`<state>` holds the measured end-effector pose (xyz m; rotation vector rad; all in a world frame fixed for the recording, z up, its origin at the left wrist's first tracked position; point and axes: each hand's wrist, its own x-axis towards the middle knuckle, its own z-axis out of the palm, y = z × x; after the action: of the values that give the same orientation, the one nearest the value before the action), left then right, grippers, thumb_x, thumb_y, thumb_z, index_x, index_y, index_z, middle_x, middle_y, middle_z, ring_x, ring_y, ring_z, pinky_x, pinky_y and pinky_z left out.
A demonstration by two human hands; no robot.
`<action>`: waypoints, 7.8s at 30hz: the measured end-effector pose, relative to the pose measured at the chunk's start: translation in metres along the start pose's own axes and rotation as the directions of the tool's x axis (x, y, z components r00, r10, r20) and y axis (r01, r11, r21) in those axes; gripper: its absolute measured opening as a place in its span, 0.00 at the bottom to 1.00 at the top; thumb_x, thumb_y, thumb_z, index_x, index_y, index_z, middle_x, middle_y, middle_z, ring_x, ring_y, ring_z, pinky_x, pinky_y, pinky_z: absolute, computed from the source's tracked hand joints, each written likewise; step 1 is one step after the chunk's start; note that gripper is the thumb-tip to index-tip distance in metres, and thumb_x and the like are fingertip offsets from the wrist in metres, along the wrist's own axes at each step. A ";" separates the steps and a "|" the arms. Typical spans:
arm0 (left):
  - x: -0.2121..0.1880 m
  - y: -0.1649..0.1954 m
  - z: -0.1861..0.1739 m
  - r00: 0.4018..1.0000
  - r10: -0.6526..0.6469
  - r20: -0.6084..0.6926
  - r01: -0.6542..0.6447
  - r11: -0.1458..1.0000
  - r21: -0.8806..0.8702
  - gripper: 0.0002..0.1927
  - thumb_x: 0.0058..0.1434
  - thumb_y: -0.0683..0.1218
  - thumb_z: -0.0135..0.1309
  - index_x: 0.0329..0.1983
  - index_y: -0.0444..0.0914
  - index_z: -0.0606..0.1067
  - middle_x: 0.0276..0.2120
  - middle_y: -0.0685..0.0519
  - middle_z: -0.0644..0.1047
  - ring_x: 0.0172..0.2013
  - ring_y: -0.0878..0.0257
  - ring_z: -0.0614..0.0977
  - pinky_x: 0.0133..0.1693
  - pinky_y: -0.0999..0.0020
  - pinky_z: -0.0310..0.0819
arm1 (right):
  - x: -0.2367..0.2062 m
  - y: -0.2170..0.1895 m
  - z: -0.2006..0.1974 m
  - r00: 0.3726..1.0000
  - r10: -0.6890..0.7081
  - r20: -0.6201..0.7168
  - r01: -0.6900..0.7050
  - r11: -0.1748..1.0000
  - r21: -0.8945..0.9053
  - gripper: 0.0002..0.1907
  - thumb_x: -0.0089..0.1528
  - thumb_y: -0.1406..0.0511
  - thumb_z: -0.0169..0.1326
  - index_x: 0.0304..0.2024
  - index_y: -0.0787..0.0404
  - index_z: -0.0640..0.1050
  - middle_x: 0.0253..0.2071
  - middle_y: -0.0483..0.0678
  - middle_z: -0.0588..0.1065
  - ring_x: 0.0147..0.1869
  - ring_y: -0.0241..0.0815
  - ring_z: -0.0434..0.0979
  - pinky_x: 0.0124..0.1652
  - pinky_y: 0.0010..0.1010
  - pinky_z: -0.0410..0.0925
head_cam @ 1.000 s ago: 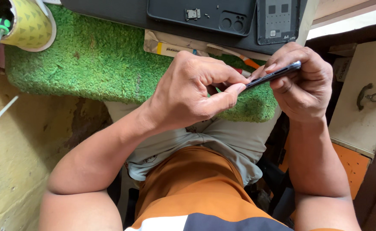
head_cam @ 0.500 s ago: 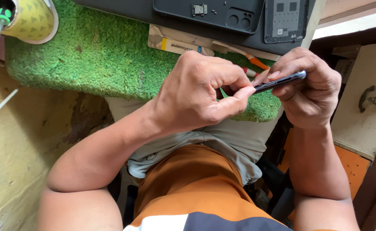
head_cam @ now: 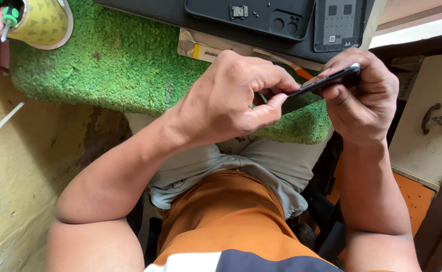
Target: The person uses a small screwdriver to unscrew screws from the back of a smartphone resting on a green bench mat, then pries along the edge of the phone by hand. They lift off the back cover, set it aside, and handle the exposed internal battery and chassis.
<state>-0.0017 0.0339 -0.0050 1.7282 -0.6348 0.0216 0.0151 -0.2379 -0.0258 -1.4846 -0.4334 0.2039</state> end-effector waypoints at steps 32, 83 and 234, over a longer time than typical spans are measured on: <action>-0.003 -0.021 -0.016 0.835 -0.399 0.379 0.519 0.799 -0.305 0.17 0.52 0.35 0.53 0.46 0.31 0.76 0.36 0.51 0.85 0.36 0.72 0.84 0.39 0.76 0.79 | 0.000 0.013 -0.005 0.984 0.121 -0.131 -0.083 0.961 0.265 0.13 0.74 0.68 0.64 0.53 0.71 0.75 0.43 0.47 0.76 0.43 0.31 0.72 0.47 0.19 0.66; -0.025 -0.035 0.058 0.937 -0.350 0.012 0.152 0.376 -0.914 0.29 0.65 0.29 0.50 0.71 0.29 0.66 0.58 0.51 0.76 0.57 0.68 0.78 0.65 0.72 0.71 | 0.004 0.008 -0.005 0.908 0.189 -0.374 -0.047 0.933 0.358 0.12 0.77 0.66 0.56 0.54 0.73 0.74 0.48 0.54 0.79 0.49 0.41 0.80 0.52 0.29 0.74; 0.051 -0.030 -0.043 0.759 -0.483 -0.436 0.037 0.701 -0.712 0.36 0.67 0.43 0.62 0.73 0.38 0.58 0.48 0.52 0.70 0.45 0.67 0.78 0.42 0.69 0.86 | 0.066 0.000 0.093 0.994 -0.113 -0.010 0.109 0.974 -0.200 0.34 0.60 0.85 0.50 0.69 0.70 0.69 0.57 0.50 0.76 0.60 0.35 0.76 0.57 0.22 0.72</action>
<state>0.0682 0.0563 -0.0027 0.9811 0.1251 0.1111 0.0380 -0.1269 -0.0134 -1.6514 -0.5302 0.0568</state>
